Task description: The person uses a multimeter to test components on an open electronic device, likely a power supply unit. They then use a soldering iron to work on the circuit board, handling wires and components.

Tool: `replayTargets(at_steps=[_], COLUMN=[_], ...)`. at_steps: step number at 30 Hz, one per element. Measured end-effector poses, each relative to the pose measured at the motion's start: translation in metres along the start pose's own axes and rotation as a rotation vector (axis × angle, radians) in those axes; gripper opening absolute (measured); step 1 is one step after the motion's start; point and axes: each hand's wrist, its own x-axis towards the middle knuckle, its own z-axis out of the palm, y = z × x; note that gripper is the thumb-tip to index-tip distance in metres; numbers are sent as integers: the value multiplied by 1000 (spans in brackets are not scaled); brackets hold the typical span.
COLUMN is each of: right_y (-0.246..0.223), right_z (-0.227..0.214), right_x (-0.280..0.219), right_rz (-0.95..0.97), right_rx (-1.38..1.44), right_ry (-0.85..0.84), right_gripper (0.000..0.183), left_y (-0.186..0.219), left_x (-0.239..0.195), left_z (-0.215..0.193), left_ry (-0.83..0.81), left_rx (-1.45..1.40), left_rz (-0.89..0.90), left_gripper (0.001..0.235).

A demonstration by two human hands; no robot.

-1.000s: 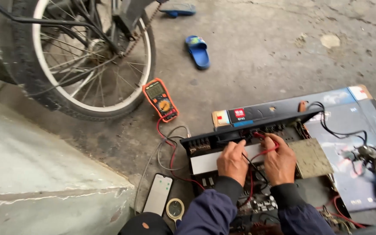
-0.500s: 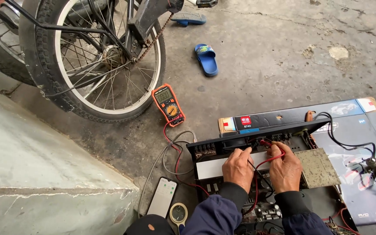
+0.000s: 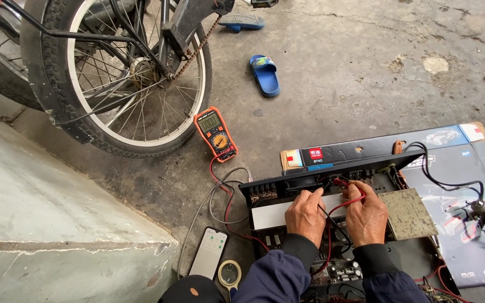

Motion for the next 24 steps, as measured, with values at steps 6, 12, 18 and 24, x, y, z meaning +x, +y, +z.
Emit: replayTargets(at_steps=[6,12,18,24], right_y=[31,14,5,9], right_z=[9,5,2,3], right_x=[15,8,4,6], right_rz=[-23,3,14,15], right_rx=[10,31,67,81], right_ry=[45,67,45,47], right_gripper=[23,25,26,26], left_y=[-14,-23,-25,-20], left_x=[-7,-12,-14,-11], left_z=[11,22,26,22], left_ry=[-28,-15,-35,-17], left_rx=[-28,38,27,61], left_rz=[-32,-67,-104,-85], left_gripper=[44,38,25,23])
